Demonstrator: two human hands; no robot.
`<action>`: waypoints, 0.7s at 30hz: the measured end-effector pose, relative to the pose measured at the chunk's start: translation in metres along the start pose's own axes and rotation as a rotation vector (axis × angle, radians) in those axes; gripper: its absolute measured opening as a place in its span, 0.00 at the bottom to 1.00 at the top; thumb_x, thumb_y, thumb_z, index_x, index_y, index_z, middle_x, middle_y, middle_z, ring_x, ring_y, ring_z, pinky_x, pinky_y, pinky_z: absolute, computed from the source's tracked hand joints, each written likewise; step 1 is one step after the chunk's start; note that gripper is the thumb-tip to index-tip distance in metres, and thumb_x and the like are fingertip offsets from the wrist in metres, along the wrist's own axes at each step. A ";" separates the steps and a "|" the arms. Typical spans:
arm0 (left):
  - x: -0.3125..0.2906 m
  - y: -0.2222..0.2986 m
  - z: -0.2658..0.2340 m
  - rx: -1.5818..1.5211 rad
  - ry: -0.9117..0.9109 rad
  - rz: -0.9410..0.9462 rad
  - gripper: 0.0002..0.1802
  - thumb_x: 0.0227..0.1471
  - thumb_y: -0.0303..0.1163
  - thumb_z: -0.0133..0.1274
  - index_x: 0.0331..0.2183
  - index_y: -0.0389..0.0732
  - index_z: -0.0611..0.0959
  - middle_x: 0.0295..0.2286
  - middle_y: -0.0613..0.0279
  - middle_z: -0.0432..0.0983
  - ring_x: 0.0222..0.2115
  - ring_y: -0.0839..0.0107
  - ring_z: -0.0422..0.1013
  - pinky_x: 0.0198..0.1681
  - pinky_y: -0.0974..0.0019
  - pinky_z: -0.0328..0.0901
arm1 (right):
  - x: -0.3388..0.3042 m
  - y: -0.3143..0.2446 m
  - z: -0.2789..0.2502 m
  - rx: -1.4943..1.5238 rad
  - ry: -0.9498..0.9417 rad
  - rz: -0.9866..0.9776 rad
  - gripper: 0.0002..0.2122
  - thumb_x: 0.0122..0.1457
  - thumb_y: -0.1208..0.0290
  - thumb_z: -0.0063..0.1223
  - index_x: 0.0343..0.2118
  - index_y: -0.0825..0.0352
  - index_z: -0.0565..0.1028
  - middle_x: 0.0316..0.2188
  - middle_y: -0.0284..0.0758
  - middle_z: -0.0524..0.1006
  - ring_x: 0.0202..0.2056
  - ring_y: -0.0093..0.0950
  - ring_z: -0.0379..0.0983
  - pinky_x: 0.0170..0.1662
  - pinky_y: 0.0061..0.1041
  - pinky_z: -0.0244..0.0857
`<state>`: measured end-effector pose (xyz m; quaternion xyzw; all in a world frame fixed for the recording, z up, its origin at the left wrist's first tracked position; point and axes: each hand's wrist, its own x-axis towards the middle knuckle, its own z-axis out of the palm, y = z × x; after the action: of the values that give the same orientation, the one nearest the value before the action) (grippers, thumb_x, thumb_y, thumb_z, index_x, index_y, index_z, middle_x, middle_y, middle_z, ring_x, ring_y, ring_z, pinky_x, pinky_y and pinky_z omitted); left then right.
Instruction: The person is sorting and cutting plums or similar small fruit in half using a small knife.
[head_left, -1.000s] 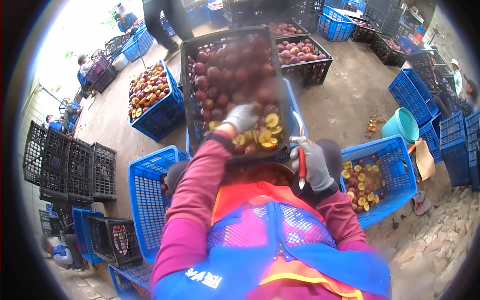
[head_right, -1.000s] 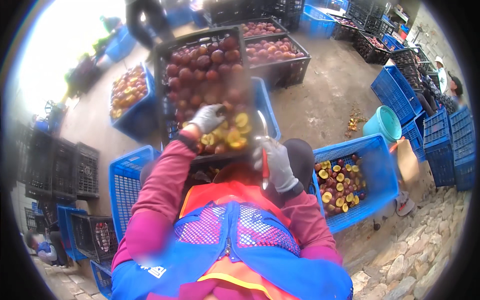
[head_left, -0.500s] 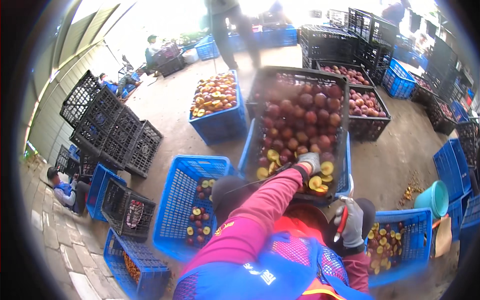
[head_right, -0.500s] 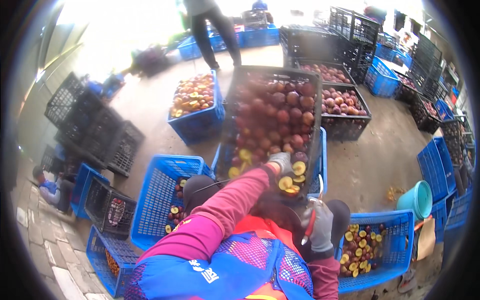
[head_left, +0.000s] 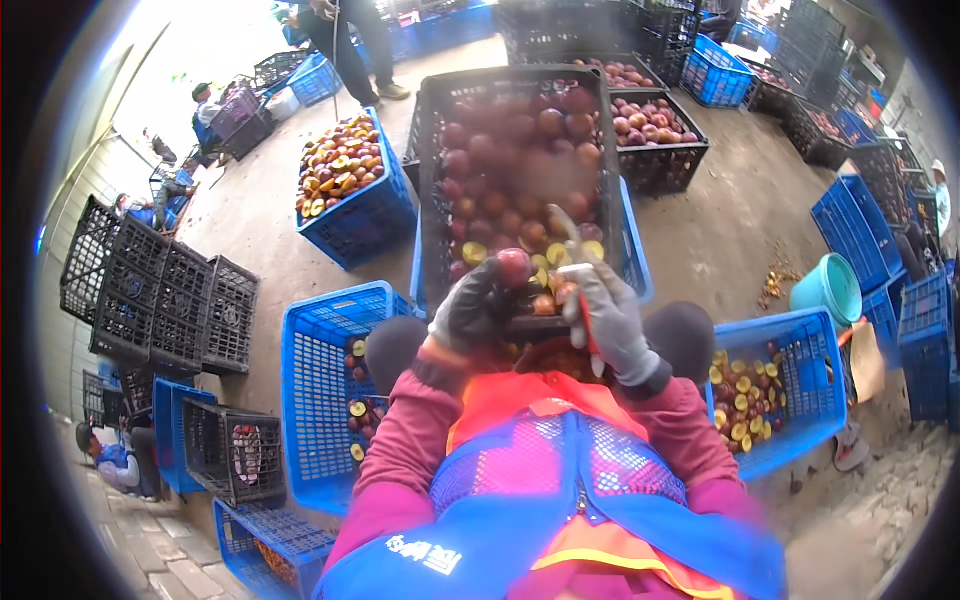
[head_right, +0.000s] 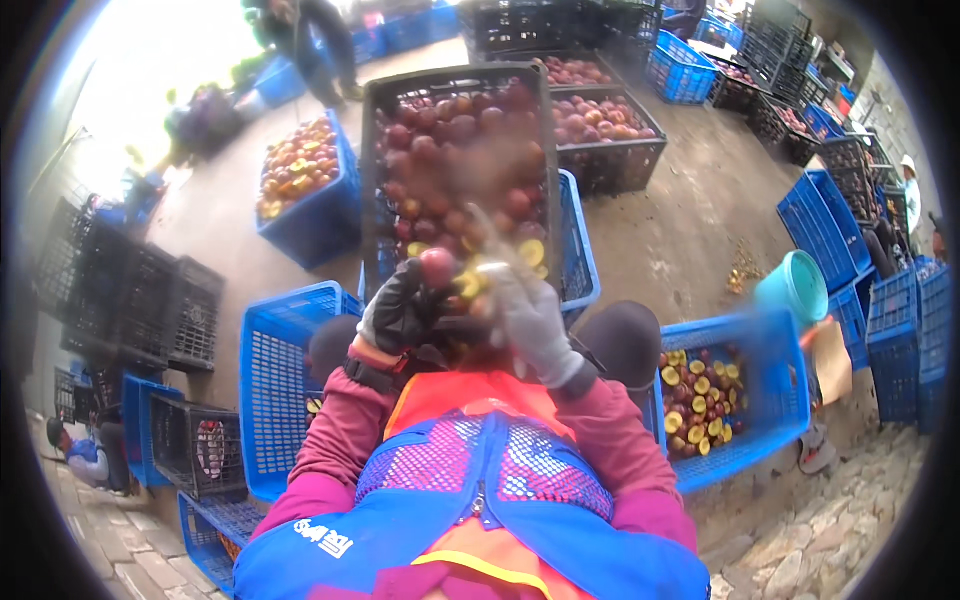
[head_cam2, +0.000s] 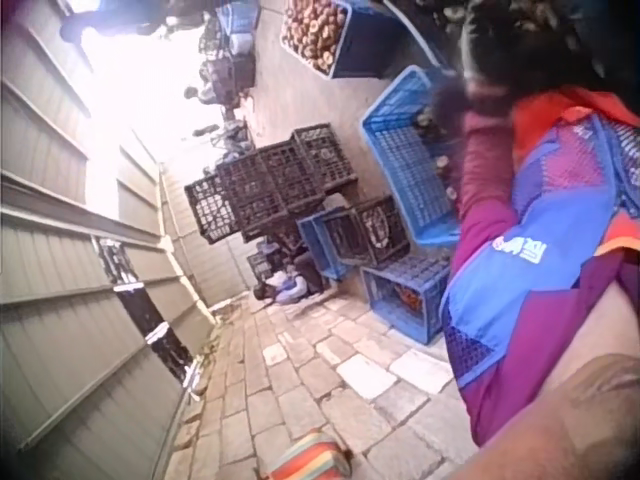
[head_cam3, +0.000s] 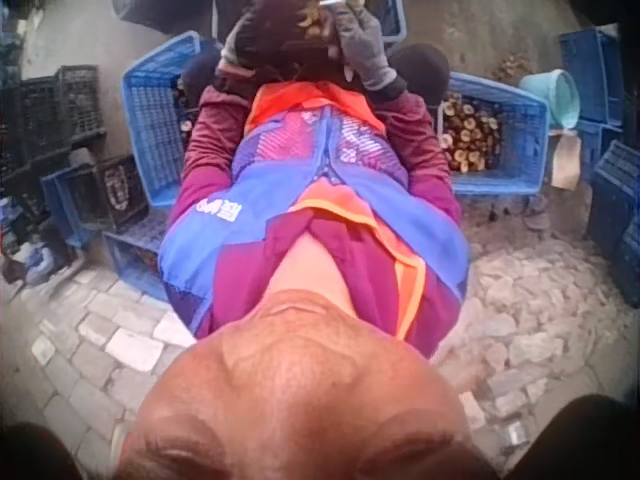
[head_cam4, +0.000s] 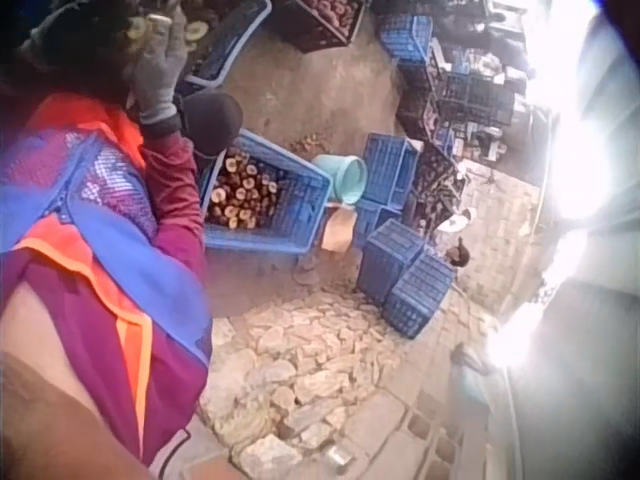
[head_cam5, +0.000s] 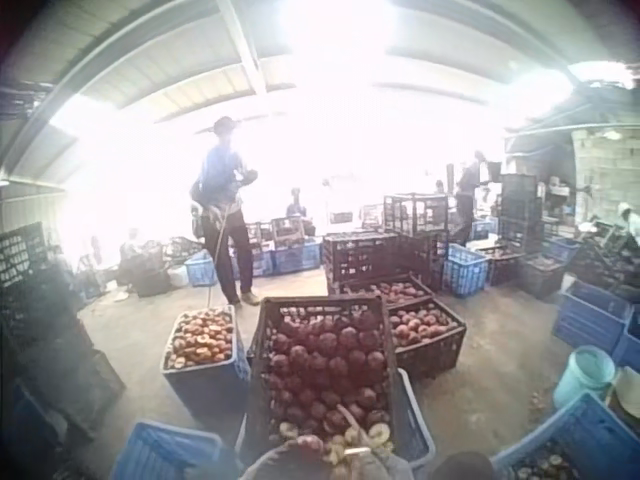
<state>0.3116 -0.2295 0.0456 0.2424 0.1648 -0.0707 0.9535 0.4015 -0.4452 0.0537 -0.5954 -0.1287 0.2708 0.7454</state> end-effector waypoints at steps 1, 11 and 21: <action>-0.005 -0.006 -0.003 -0.002 -0.009 -0.018 0.21 0.66 0.50 0.62 0.51 0.46 0.86 0.44 0.61 0.85 0.41 0.62 0.81 0.46 0.60 0.75 | 0.002 0.007 0.003 0.010 -0.047 -0.010 0.18 0.79 0.65 0.44 0.65 0.66 0.74 0.27 0.28 0.78 0.18 0.16 0.69 0.20 0.17 0.64; 0.001 -0.052 -0.059 -0.129 -0.192 0.130 0.25 0.68 0.52 0.58 0.55 0.43 0.83 0.47 0.59 0.85 0.46 0.64 0.80 0.53 0.60 0.74 | -0.011 0.061 0.033 -0.297 -0.011 -0.348 0.20 0.76 0.66 0.51 0.66 0.69 0.73 0.28 0.33 0.79 0.26 0.18 0.71 0.31 0.23 0.67; -0.021 -0.055 -0.021 -0.082 -0.002 0.121 0.25 0.72 0.51 0.53 0.56 0.42 0.81 0.39 0.61 0.83 0.35 0.66 0.78 0.40 0.62 0.73 | -0.017 0.051 0.035 -0.336 -0.041 -0.125 0.18 0.76 0.66 0.49 0.64 0.68 0.75 0.33 0.41 0.85 0.28 0.24 0.77 0.33 0.28 0.70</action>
<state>0.2745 -0.2665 0.0112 0.2126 0.1519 -0.0065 0.9652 0.3573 -0.4188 0.0162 -0.6968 -0.2241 0.2106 0.6480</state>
